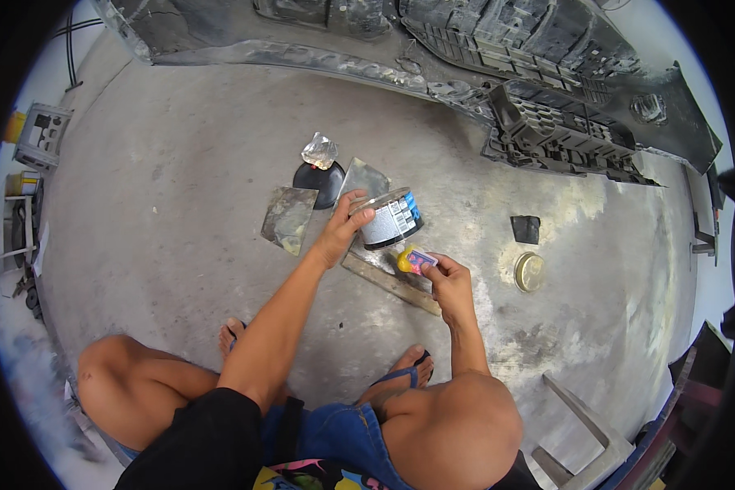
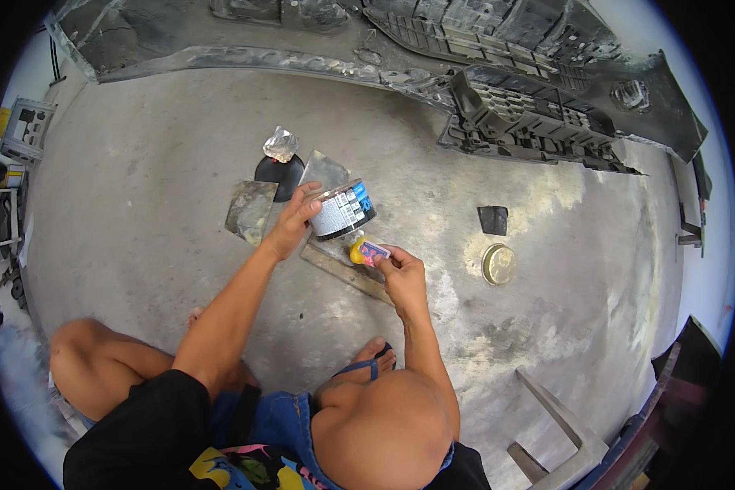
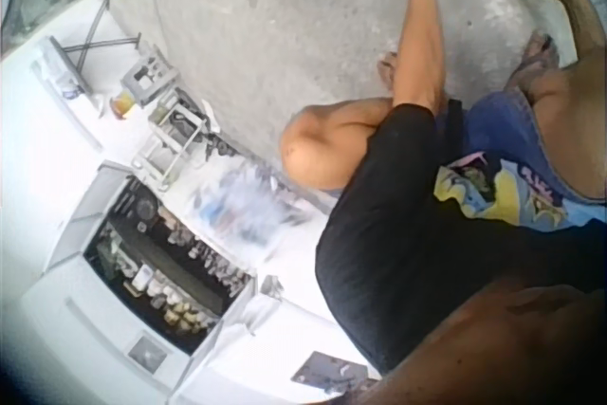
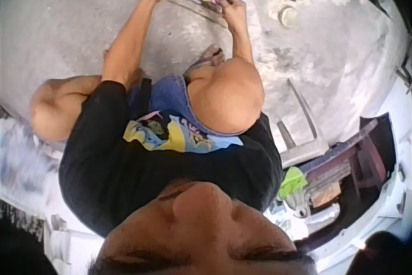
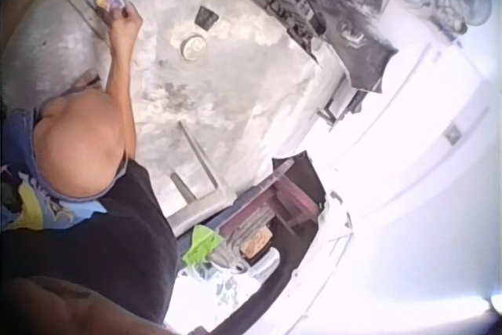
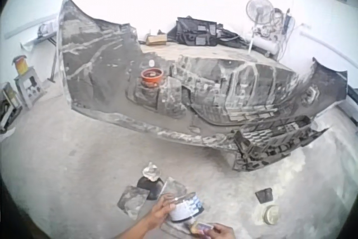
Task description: The person scoops yellow paint from a can onto a flat metal surface using a small brush. They then use a putty knife to scrape and mix the paint on the surface, blending it with a small amount of red pigment. The person continues to mix the paint thoroughly on the metal surface.
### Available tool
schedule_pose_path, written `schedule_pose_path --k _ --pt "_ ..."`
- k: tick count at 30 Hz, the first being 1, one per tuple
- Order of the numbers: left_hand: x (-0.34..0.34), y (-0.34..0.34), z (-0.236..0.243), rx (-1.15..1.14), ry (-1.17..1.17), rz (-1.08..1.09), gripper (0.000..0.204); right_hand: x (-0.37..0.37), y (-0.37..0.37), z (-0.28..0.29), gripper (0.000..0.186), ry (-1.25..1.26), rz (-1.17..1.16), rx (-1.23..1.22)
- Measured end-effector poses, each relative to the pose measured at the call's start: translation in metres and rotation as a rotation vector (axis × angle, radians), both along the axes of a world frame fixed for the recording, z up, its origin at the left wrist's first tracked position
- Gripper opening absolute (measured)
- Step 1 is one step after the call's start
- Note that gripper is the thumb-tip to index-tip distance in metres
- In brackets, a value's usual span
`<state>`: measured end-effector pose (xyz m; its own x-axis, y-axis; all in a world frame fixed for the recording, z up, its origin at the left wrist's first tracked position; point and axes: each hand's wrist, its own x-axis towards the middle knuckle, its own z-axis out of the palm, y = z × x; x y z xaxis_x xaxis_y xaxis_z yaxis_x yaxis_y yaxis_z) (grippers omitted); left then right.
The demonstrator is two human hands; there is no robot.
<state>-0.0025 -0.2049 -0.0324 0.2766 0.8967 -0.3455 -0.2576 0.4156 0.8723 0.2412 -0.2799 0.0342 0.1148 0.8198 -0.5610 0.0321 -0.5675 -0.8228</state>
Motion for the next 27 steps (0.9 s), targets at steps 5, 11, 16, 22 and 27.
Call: schedule_pose_path --k 5,11,16,22,27 --pt "-0.005 -0.006 0.001 -0.013 -0.016 0.055 0.08 -0.016 0.006 -0.038 0.026 0.004 0.019 -0.005" --pt "-0.009 -0.005 -0.007 -0.031 -0.021 0.107 0.079 -0.021 0.008 -0.053 0.027 -0.618 0.318 0.386" --pt "0.002 -0.005 -0.019 -0.065 -0.092 0.13 0.075 -0.016 0.0 -0.045 0.024 -0.847 0.514 0.59" --pt "0.005 -0.011 -0.024 -0.102 -0.155 0.175 0.071 -0.016 -0.006 -0.043 0.032 -0.93 0.483 0.752" --pt "0.004 -0.009 -0.022 -0.122 -0.193 0.18 0.07 -0.009 -0.011 -0.036 0.029 -0.904 0.463 0.612"
